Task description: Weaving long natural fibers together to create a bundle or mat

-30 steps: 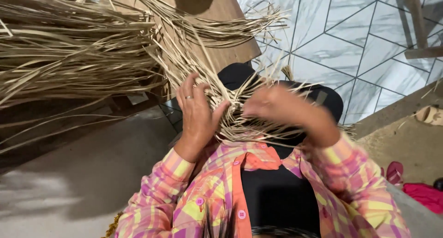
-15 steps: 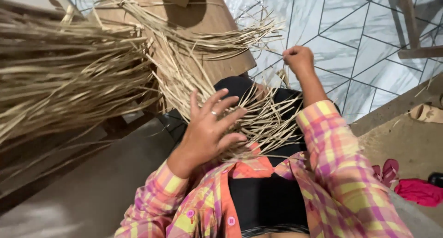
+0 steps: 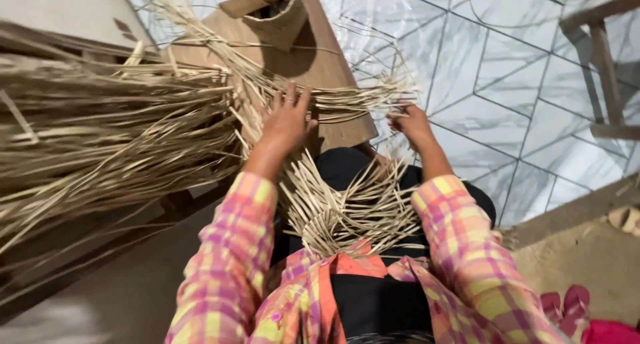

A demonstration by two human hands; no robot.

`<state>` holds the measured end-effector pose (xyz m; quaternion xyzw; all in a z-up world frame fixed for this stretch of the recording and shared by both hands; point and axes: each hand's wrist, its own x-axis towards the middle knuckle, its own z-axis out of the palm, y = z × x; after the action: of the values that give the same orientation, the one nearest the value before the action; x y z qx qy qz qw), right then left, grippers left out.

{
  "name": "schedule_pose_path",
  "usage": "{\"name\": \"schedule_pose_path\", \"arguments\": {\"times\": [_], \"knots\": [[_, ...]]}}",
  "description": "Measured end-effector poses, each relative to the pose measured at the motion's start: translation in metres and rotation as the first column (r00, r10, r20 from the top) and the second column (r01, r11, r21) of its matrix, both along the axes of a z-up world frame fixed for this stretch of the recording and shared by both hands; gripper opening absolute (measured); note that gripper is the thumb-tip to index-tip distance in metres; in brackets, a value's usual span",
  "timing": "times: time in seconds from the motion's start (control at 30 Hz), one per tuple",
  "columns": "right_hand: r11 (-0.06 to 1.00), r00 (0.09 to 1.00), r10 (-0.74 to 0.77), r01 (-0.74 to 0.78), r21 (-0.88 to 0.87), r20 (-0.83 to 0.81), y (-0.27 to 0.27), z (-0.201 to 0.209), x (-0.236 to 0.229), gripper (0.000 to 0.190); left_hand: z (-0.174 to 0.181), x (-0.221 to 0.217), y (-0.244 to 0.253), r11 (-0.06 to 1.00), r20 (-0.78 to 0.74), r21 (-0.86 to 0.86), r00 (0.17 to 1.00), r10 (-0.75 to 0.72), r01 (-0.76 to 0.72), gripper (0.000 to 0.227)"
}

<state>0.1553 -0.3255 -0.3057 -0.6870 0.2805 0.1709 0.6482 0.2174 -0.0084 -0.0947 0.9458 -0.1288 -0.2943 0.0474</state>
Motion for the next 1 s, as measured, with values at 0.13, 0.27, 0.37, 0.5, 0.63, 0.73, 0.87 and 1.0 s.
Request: {"name": "schedule_pose_path", "arguments": {"times": [0.13, 0.27, 0.37, 0.5, 0.63, 0.73, 0.87, 1.0], "knots": [[0.999, 0.999, 0.011, -0.009, 0.053, -0.043, -0.049, 0.005, -0.016, 0.012, -0.033, 0.002, 0.001, 0.996, -0.084, 0.089, 0.996, 0.029, -0.021, 0.083], [0.570, 0.887, -0.455, 0.358, 0.739, -0.079, -0.127, 0.073, -0.043, 0.021, -0.058, -0.002, 0.007, 0.994, -0.067, 0.110, 0.997, 0.029, -0.022, 0.078], [0.297, 0.642, -0.713, -0.085, 0.951, 0.281, -0.151, 0.181, -0.076, 0.044, -0.023, -0.002, -0.002, 0.992, -0.079, 0.107, 0.994, 0.070, -0.061, 0.080], [0.561, 0.440, -0.638, -0.297, 0.773, 0.632, -0.198, 0.239, -0.112, 0.031, 0.018, -0.004, -0.014, 0.995, -0.057, 0.082, 0.997, 0.056, -0.052, 0.065], [0.860, 0.238, -0.058, -0.482, 0.169, 0.970, -0.172, 0.307, -0.129, 0.021, 0.134, -0.038, -0.067, 0.976, 0.214, -0.205, 0.976, -0.033, 0.078, 0.073], [0.953, 0.307, 0.251, -0.244, -0.179, 0.918, -0.089, 0.398, -0.132, 0.012, 0.180, -0.104, -0.104, 0.647, 0.167, -0.739, 0.981, -0.096, 0.189, 0.075], [0.848, 0.398, 0.389, 0.196, -0.492, 0.831, -0.086, 0.377, -0.160, 0.031, 0.186, -0.185, -0.130, 0.164, -0.007, -0.984, 0.910, -0.414, 0.067, 0.078], [0.998, 0.305, -0.061, -0.015, 0.068, 0.950, -0.129, 0.387, -0.142, 0.029, 0.181, -0.210, -0.110, 0.234, -0.115, -0.972, 0.896, -0.430, -0.012, 0.032]]}}
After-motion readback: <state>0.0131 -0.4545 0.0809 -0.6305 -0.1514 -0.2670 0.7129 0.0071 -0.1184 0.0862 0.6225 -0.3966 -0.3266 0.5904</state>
